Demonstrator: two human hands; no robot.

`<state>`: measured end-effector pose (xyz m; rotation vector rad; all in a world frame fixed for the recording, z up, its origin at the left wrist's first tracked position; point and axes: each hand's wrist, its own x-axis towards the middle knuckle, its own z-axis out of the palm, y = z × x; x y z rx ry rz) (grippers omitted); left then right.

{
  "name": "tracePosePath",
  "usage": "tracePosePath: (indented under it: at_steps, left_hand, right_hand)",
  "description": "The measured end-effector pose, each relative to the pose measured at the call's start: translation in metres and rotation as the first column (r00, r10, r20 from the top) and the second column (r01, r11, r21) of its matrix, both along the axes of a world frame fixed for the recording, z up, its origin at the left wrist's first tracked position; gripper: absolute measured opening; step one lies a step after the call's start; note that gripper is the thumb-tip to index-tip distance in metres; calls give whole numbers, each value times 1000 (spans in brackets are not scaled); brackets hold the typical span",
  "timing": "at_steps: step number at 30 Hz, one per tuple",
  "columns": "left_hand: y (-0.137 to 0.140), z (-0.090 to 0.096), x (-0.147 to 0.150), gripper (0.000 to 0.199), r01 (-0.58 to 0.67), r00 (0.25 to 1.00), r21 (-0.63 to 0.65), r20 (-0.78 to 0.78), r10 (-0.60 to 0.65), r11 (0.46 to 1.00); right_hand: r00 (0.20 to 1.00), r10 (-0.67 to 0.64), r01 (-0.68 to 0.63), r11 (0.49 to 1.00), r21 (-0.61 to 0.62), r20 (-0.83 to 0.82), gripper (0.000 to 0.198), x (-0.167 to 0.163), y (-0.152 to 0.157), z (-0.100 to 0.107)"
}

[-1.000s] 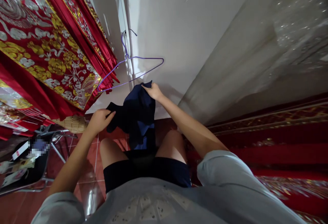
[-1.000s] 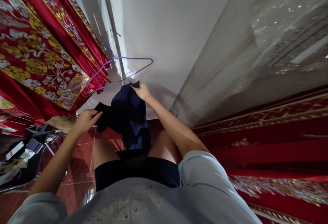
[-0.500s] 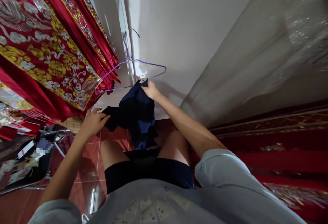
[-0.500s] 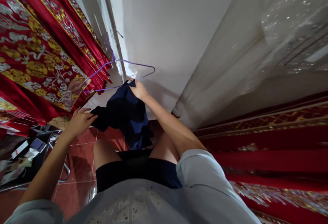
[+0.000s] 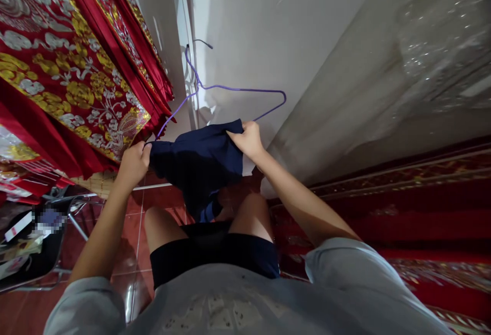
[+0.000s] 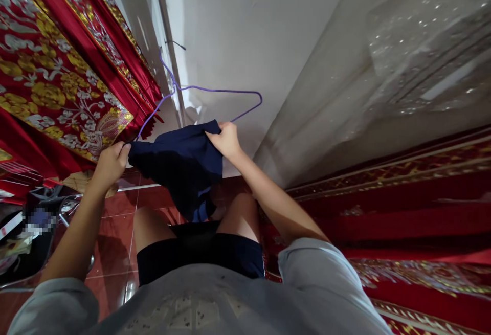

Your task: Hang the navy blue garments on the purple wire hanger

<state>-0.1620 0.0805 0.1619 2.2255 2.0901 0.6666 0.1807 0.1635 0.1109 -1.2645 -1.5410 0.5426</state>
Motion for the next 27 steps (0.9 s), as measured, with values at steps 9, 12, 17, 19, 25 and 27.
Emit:
tracePosePath:
  at_steps: [9, 12, 17, 19, 25, 27]
  left_hand:
    - [2, -6, -9, 35, 94, 994, -19, 60, -93, 995]
    - [3, 12, 4, 29, 217, 968, 189, 82, -235, 958]
    - [27, 29, 30, 30, 348, 901, 300, 154, -406, 888]
    - [38, 32, 35, 35, 374, 886, 313, 157, -436, 873]
    - [61, 33, 25, 29, 490, 845, 316, 58, -531, 813]
    - [64, 33, 26, 26, 511, 842, 301, 13, -539, 805]
  right_hand:
    - [1000, 8, -8, 1000, -22, -31, 38, -2, -5, 0]
    - [998, 9, -10, 1000, -20, -69, 41, -12, -6, -6]
    - [997, 39, -41, 999, -23, -71, 37, -25, -15, -14]
    - [996, 81, -80, 996, 33, -30, 29, -17, -18, -11]
    - [990, -139, 127, 963, 239, 32, 49, 47, 1, 12]
    - [978, -209, 201, 954, 224, 15, 56, 64, 13, 16]
